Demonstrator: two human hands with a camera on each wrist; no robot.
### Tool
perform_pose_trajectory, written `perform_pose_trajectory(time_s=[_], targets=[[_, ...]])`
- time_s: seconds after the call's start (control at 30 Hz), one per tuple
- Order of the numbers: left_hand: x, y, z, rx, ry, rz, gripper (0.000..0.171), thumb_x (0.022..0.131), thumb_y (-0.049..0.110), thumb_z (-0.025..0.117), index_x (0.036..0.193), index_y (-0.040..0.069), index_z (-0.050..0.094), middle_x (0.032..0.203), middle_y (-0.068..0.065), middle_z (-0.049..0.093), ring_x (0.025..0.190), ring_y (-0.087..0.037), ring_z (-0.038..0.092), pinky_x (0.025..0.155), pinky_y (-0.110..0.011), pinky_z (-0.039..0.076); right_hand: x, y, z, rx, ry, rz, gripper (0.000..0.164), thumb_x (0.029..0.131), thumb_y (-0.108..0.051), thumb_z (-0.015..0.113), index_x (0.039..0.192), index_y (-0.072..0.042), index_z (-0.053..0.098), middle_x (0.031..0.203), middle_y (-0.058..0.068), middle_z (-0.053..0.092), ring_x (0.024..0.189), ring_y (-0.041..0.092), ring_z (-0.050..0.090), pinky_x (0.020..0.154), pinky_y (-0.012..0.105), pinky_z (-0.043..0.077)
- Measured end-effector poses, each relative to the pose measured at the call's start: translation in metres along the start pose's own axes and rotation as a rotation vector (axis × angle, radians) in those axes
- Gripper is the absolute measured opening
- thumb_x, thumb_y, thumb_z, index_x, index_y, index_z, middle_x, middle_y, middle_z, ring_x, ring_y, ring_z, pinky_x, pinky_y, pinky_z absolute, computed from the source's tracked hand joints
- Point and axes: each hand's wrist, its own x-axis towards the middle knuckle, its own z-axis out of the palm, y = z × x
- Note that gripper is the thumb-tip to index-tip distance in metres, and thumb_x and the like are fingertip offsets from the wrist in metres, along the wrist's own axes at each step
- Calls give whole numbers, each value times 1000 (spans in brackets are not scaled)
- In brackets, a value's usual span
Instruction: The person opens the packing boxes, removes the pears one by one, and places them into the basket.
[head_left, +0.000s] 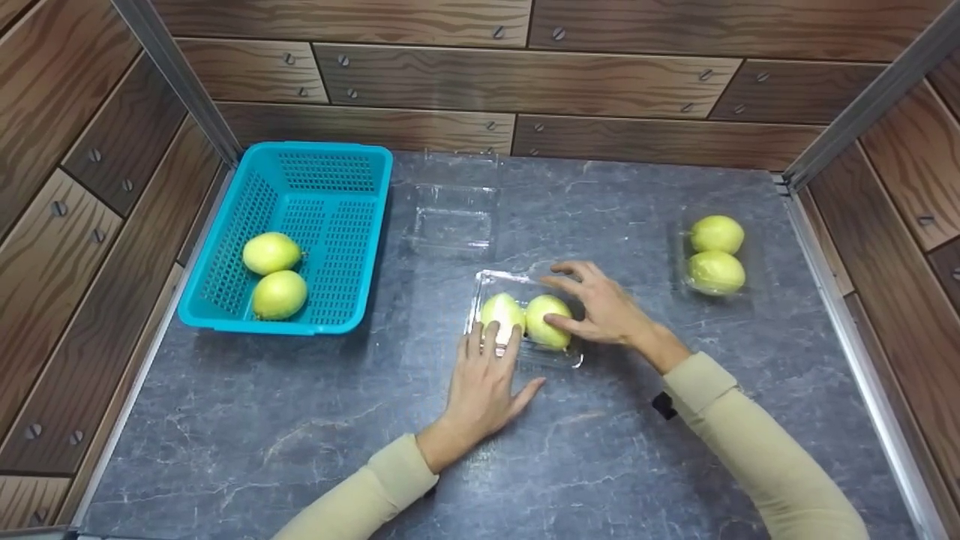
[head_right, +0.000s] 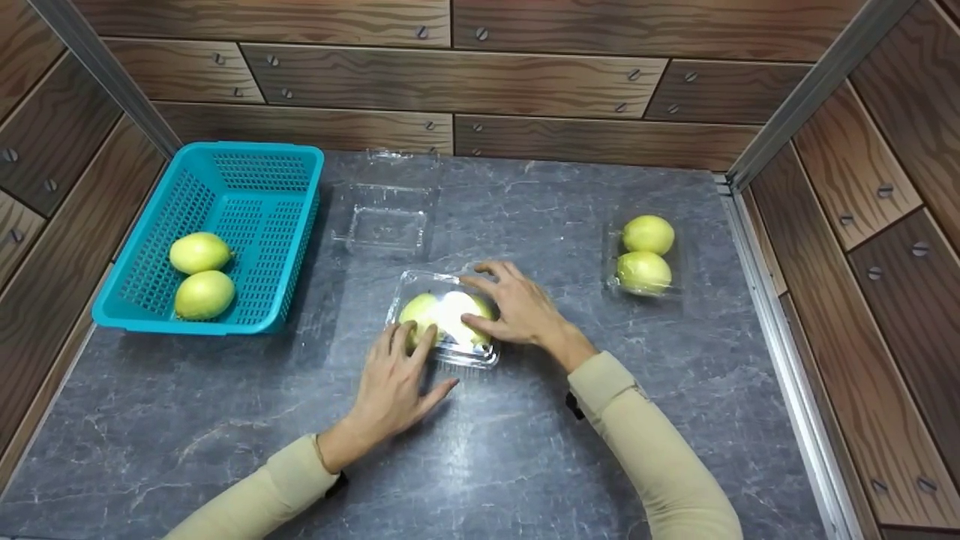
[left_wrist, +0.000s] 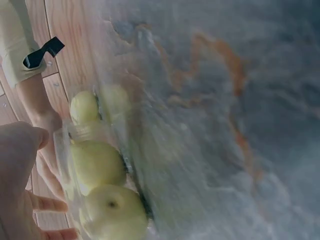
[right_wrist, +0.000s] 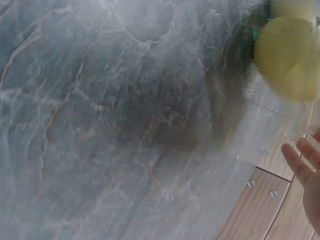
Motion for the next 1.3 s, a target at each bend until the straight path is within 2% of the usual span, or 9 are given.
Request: perform_pose_trajectory(time_s=[0.27, 0.47, 0.73, 0.9, 1.07, 1.3], targets=[[6, -8, 5, 10, 3, -10, 81, 93, 77, 55, 145, 16, 60, 140, -18, 63, 133, -41, 60, 109, -51, 54, -6, -1, 5, -7, 31, -23, 57, 93, -48, 75, 140, -17, 67, 133, 15, 66, 120, 35, 62, 94, 56, 59], [11, -16, 5, -11, -6, -23, 82, 93, 79, 53, 143, 14, 63, 142, -19, 63, 134, -42, 59, 110, -52, 54, -18, -6, 6, -15, 49, -32, 57, 93, -45, 75, 142, -19, 66, 132, 16, 66, 119, 35, 64, 95, 56, 60], [18, -27, 4, -37, 30, -18, 81, 89, 80, 58, 136, 14, 66, 142, -16, 66, 130, -44, 62, 108, -52, 56, -32, -11, 10, -55, 147, -62, 51, 90, -41, 80, 134, -18, 72, 124, 14, 70, 108, 30, 68, 85, 47, 63], [24, -32, 3, -72, 5, -43, 76, 91, 76, 58, 136, 14, 66, 143, -16, 66, 131, -47, 61, 107, -55, 56, -39, -16, 13, -69, 177, -87, 48, 90, -40, 81, 132, -20, 73, 119, 12, 71, 103, 28, 69, 83, 44, 64], [30, -36, 2, -105, -21, -61, 72, 92, 71, 60, 135, 14, 66, 145, -17, 64, 130, -46, 60, 105, -53, 57, -47, -18, 16, -100, 196, -128, 52, 87, -40, 83, 134, -21, 71, 119, 11, 71, 102, 27, 70, 81, 41, 65], [37, -43, 5, -137, -13, -83, 71, 90, 69, 63, 134, 14, 66, 140, -20, 64, 128, -44, 60, 105, -53, 55, -56, -19, 20, -144, 231, -204, 58, 81, -37, 87, 134, -17, 71, 119, 12, 71, 100, 27, 70, 76, 38, 65]])
